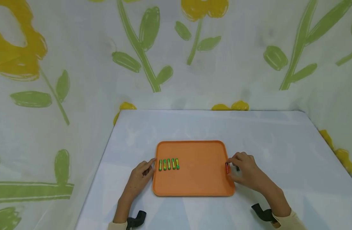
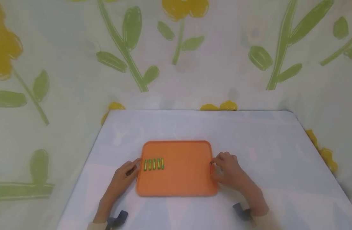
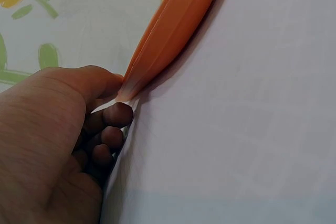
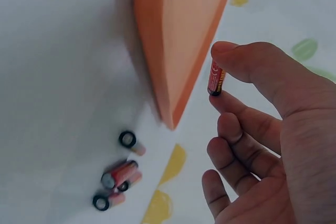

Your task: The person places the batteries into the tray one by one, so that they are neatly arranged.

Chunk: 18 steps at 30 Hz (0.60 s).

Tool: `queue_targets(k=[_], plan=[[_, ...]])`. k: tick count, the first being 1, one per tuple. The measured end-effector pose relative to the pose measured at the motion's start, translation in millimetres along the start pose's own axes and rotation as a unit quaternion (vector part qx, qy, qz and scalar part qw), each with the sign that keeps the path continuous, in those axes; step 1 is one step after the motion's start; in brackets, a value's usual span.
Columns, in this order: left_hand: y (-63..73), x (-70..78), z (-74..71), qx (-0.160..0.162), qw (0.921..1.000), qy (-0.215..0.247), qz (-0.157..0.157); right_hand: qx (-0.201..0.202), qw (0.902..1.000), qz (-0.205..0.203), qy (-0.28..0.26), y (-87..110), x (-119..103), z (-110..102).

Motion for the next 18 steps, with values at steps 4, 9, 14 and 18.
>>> queue_targets(k=[4,9,14,18], plan=[[0.8,-0.5,1.1,0.005,1.0,-0.001,0.005,0.008,0.9999,-0.014,0.002,-7.5,-9.2,3.7],[1.3,-2.0,3.3,0.009,1.0,-0.001,0.002,-0.009,0.9999,-0.007,0.005,-17.0,-16.2,10.8],[0.7,-2.9,3.5,0.007,1.0,0.005,-0.001,-0.007,0.9998,-0.017,-0.007,-25.5,-23.7,14.3],[1.0,-2.7,1.5,0.009,0.9999,0.008,0.001,-0.009,0.9997,-0.019,-0.012,-33.4,-27.2,18.0]])
Point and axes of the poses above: each hand's wrist, its own y-axis away from the middle knuckle, its own z-axis out of the palm, x = y × z, the point moved 8 cm from there along -y, towards the middle knuckle, and after that the axes turned 10 degrees about -x, right-handed, at the moved point
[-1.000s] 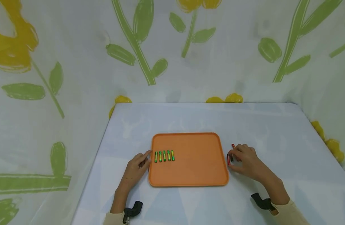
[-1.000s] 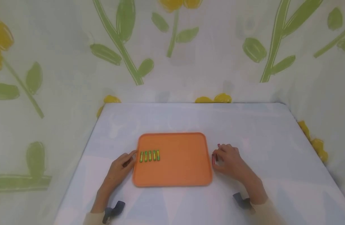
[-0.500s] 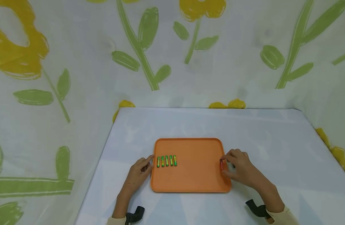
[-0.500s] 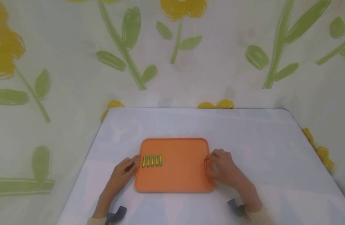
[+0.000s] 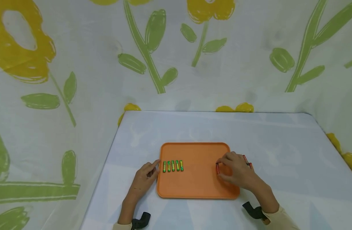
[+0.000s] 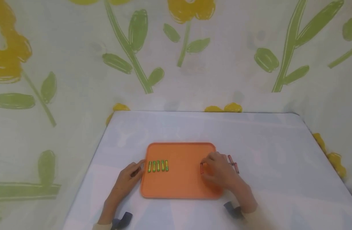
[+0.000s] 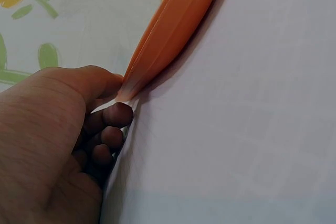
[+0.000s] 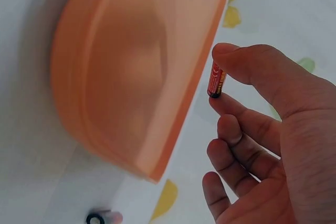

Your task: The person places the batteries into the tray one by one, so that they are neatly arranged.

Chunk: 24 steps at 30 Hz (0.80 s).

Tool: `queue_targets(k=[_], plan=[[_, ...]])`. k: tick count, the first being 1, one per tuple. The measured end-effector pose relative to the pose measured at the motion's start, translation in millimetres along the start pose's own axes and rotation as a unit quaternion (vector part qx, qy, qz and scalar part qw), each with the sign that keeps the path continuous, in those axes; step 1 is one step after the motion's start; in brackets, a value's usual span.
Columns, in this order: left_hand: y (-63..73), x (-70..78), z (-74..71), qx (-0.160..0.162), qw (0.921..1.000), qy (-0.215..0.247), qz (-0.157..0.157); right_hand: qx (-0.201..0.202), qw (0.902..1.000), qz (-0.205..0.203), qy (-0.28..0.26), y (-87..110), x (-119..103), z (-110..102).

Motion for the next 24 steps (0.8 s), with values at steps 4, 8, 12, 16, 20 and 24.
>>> queue_targets(k=[4,8,12,16,20,24], plan=[[0.9,-0.3,-0.8,0.001,1.0,-0.003,0.0,-0.002,0.9999,-0.009,-0.007,-8.2,-3.6,4.8],[1.6,0.6,-1.5,0.002,1.0,0.001,0.003,-0.002,0.9996,-0.028,-0.008,-17.1,-9.7,8.2],[1.0,1.3,-0.1,-0.003,1.0,0.004,0.0,-0.009,0.9996,-0.027,-0.008,-23.9,-12.3,12.0],[0.3,1.3,1.3,-0.008,0.9999,0.006,-0.007,-0.02,0.9993,-0.031,-0.008,-30.9,-15.9,16.6],[0.7,0.5,0.5,-0.006,0.9999,0.007,-0.011,-0.028,0.9988,-0.041,0.0,-40.8,-23.2,19.8],[0.2,0.5,-1.1,-0.004,0.9999,0.007,-0.008,-0.035,0.9984,-0.044,0.006,-50.6,-29.3,22.6]])
Point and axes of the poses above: each hand's wrist, its own y-axis away from the middle knuckle, its own z-axis out of the palm, x = y × z, the point moved 8 cm from there along -y, towards the middle knuckle, and after that the axes turned 10 degrees about -x, right-handed, at the moved point
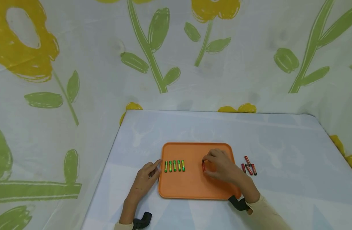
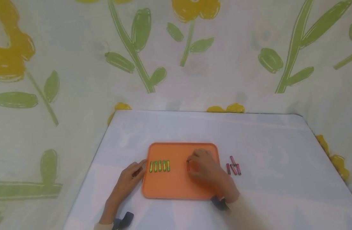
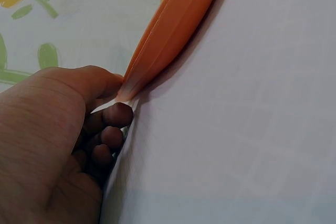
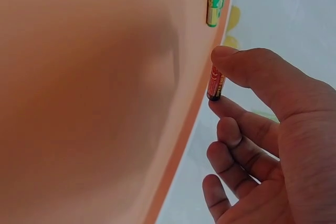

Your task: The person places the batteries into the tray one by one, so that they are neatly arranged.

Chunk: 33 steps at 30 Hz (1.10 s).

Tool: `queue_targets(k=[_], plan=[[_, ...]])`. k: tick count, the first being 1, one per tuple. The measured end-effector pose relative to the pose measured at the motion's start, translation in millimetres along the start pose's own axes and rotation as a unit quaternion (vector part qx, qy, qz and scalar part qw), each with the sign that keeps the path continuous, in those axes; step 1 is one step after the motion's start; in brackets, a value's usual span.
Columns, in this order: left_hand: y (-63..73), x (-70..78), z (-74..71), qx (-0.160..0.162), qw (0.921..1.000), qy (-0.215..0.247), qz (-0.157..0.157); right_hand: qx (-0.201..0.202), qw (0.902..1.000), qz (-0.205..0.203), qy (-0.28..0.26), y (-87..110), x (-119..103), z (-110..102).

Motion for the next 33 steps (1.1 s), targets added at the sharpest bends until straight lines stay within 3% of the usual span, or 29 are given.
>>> queue_targets(k=[15,33], plan=[[-0.3,1.4,-0.9,0.0,0.9999,-0.003,0.011,-0.014,0.9992,-0.036,0.001,-26.9,-11.3,11.2],[-1.1,1.4,-1.6,-0.002,0.9998,0.004,0.02,-0.022,0.9988,-0.045,-0.002,-45.9,-22.5,21.4]])
Point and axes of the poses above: each hand's wrist, its own y-axis away from the middle knuckle, its own z-axis out of the palm, x = y × z, the point moved 8 cm from there along -y, towards the middle knuckle, and after that the axes turned 10 degrees about -x, right-handed, at the moved point
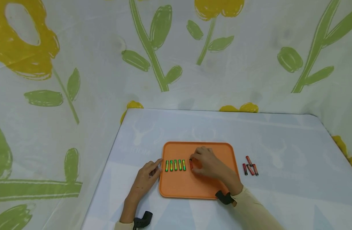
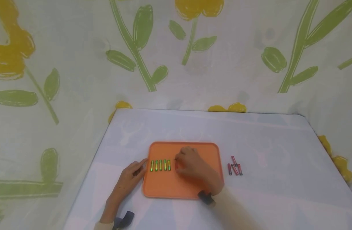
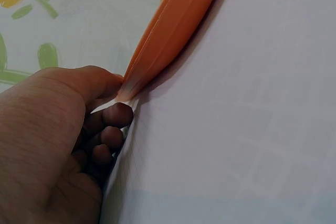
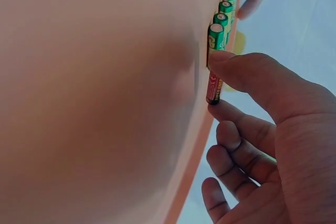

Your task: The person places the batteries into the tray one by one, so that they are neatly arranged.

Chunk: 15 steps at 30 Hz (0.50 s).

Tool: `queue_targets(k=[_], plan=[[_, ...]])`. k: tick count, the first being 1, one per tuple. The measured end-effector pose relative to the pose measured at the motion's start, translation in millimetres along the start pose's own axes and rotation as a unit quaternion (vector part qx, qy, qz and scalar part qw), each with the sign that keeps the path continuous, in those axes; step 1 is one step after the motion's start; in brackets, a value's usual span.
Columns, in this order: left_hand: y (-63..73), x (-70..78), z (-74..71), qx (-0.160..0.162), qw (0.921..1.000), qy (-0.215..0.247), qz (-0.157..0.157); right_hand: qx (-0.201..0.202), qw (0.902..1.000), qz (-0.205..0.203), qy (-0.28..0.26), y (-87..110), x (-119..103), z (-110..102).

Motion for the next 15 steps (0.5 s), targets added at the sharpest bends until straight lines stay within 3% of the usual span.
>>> queue_targets(k=[15], plan=[[0.1,-1.5,0.1,0.005,0.9999,-0.007,0.007,-0.016,0.9999,-0.005,0.001,-9.9,-0.1,8.3]])
Point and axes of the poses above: each hand's wrist, its own y-axis away from the middle knuckle, its own z-axis out of the palm, x = y × z, the point moved 8 cm from there along -y, towards the middle knuckle, and after that the axes turned 10 degrees about -x, right-handed, at the moved point
